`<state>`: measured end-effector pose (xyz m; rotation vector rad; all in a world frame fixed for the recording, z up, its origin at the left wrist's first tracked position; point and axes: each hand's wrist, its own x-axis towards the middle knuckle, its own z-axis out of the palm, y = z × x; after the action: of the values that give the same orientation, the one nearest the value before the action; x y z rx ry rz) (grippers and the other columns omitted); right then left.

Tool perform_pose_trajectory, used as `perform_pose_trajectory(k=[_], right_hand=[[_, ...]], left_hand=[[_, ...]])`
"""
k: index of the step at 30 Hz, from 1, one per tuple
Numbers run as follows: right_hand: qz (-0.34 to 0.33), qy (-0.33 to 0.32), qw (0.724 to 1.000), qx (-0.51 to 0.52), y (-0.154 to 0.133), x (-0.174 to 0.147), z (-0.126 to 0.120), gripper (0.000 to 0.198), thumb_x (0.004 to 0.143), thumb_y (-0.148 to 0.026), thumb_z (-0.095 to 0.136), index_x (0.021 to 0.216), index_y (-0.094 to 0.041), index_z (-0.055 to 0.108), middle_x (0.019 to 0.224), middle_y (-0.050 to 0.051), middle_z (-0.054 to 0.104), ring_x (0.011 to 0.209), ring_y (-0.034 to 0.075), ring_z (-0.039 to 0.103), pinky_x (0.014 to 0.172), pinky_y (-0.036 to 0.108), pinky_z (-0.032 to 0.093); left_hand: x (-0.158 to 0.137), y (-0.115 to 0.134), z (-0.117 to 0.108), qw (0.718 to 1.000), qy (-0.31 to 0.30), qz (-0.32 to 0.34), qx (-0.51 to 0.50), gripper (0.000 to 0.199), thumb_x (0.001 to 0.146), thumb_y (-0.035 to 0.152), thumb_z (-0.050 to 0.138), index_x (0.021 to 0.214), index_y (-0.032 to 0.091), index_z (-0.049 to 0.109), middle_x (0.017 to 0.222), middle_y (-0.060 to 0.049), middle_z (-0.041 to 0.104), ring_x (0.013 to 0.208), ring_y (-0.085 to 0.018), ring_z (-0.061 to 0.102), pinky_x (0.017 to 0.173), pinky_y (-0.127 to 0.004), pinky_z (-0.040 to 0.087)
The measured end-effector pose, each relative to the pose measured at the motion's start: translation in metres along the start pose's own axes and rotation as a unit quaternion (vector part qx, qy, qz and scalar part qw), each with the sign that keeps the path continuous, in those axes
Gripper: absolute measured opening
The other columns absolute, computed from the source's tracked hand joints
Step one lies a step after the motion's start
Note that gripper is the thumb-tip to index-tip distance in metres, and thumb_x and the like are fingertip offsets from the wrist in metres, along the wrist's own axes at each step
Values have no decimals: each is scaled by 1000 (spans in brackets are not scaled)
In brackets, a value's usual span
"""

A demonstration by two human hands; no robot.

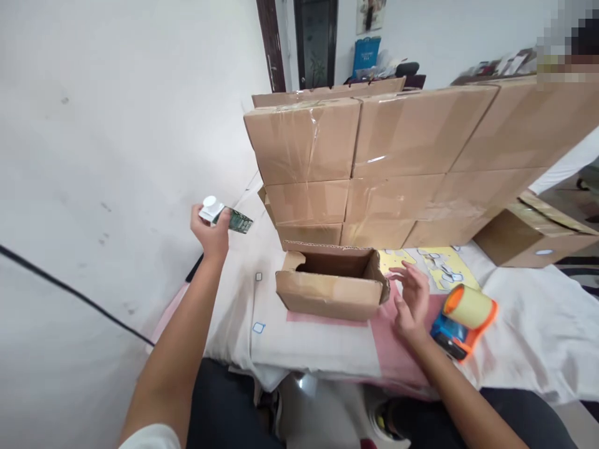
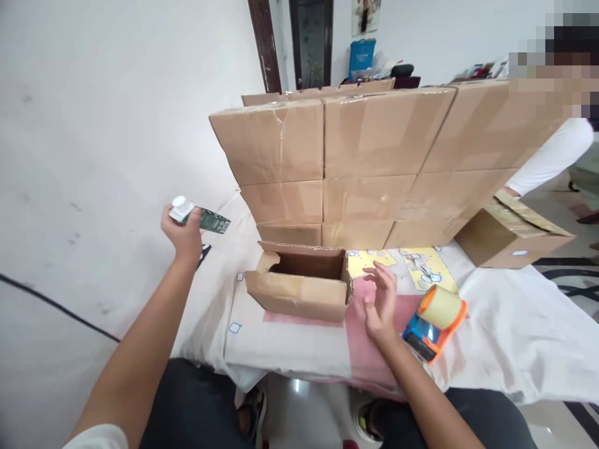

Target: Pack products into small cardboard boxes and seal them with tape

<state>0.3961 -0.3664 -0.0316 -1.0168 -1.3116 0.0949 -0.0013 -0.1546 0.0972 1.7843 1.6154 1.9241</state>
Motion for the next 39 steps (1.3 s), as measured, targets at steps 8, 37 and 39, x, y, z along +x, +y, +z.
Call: perform_pose_trajectory(k=[8, 37, 39], right_hand=[[-160, -97, 965, -182, -159, 50, 34, 74, 84, -31, 70, 149, -33, 35, 139, 13, 55, 125, 37, 54, 102, 62, 47], [-15, -419, 889, -182, -155, 90, 87, 41, 72, -27, 71, 107, -19, 51, 105, 8, 62, 93, 23, 61, 79, 34, 47], [-34, -440, 873, -210, -149, 94, 90, 37, 73, -24, 68, 108, -17, 57, 108, 10, 64, 97, 24, 62, 83, 35, 47]], left_hand=[[-87, 179, -35, 941, -59, 333, -22, 51, 70, 59, 80, 98, 21, 63, 90, -4, 63, 88, -21, 61, 79, -33, 50], [-141, 100, -70, 749, -510, 403, 129, 65, 88, 69, 55, 136, 25, 54, 123, -8, 62, 113, -29, 51, 89, -41, 42], [-137, 100, -71, 756, -492, 398, 167, 61, 89, 67, 56, 131, 23, 58, 124, -9, 60, 109, -29, 53, 85, -41, 45]])
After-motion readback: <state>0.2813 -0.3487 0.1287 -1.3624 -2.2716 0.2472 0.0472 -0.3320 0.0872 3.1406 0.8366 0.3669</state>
